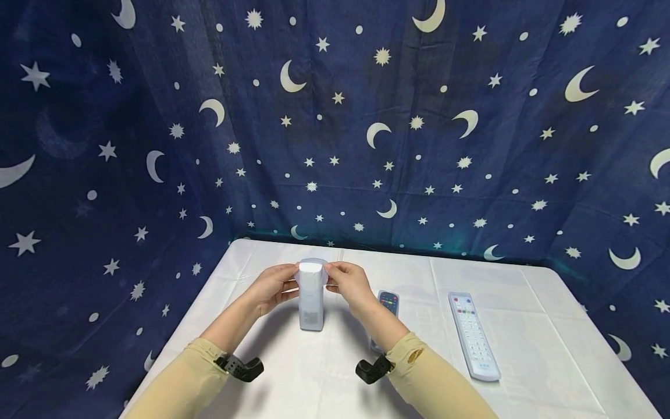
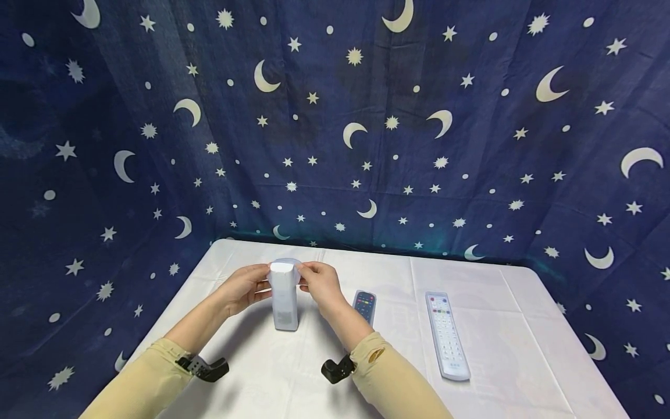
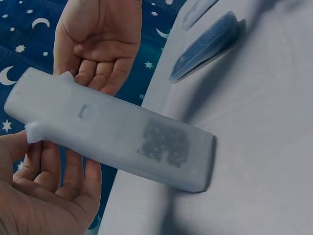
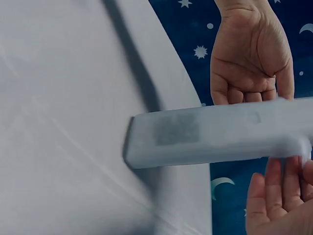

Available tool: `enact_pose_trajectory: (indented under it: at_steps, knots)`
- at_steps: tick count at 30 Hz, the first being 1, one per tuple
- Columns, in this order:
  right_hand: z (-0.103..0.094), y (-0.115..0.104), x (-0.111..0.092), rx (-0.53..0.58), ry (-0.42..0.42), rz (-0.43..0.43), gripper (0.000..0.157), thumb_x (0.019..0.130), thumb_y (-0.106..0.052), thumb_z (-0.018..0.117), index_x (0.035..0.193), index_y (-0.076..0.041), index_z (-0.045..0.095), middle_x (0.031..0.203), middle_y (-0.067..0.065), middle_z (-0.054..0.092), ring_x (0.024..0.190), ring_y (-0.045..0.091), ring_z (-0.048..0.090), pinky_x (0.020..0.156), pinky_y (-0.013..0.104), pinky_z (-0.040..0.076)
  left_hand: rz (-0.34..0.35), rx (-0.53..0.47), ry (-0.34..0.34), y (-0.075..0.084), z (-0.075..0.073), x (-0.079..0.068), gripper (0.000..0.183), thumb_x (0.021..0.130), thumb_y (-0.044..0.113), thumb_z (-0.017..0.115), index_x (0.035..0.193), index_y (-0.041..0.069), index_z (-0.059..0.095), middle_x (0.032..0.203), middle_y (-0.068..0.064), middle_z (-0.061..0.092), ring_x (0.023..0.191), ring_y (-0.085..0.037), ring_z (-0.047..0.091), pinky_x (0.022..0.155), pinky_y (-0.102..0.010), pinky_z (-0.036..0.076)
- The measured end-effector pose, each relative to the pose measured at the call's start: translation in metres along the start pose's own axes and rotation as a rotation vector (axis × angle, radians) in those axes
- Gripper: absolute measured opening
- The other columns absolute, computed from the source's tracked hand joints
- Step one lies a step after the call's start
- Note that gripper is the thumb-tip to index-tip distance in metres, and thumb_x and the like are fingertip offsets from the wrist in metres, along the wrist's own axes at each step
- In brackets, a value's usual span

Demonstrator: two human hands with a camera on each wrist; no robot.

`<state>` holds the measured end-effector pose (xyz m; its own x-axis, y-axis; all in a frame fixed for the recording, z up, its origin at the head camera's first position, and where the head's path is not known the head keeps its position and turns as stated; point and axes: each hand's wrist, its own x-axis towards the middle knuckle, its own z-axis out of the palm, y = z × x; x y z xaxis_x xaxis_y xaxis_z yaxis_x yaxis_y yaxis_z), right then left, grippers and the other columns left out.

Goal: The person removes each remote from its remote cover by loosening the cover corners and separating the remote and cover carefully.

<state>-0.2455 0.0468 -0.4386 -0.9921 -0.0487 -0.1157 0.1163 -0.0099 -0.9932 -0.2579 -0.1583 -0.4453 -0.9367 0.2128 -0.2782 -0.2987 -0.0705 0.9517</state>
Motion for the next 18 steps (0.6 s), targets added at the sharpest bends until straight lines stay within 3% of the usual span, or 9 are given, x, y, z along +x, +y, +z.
enact_pose_trajectory:
  at_steps: [8, 13, 18]
  knots:
    - [0.0, 0.015, 0.003, 0.041, -0.011, 0.074, 0.026, 0.102, -0.017, 0.063, 0.116, 0.004, 0.069, 0.092, 0.008, 0.07, 0.08, 0.015, 0.067, 0.08, 0.033, 0.059, -0.035, -0.016, -0.008, -0.01, -0.002, -0.001, 0.049, 0.106, 0.037, 0.055, 0.136, -0.003, 0.053, 0.114, -0.008, 0.067, 0.103, -0.018, 0.065, 0.09, -0.034, 0.056]
    - [-0.001, 0.018, 0.005, 0.071, -0.011, 0.092, 0.029, 0.102, -0.017, 0.062, 0.119, 0.006, 0.067, 0.092, 0.009, 0.07, 0.078, 0.015, 0.066, 0.078, 0.031, 0.06, -0.017, -0.041, -0.016, -0.01, -0.004, -0.004, 0.04, 0.104, 0.028, 0.06, 0.132, 0.0, 0.054, 0.114, -0.005, 0.069, 0.105, -0.019, 0.067, 0.093, -0.038, 0.056]
    - [-0.003, 0.021, 0.006, 0.098, -0.03, 0.098, 0.041, 0.103, -0.03, 0.062, 0.123, 0.006, 0.066, 0.096, 0.009, 0.071, 0.083, 0.016, 0.067, 0.082, 0.033, 0.059, -0.004, -0.048, -0.029, -0.011, -0.006, -0.006, 0.035, 0.104, 0.025, 0.062, 0.129, 0.002, 0.056, 0.111, -0.002, 0.07, 0.103, -0.018, 0.068, 0.092, -0.038, 0.057]
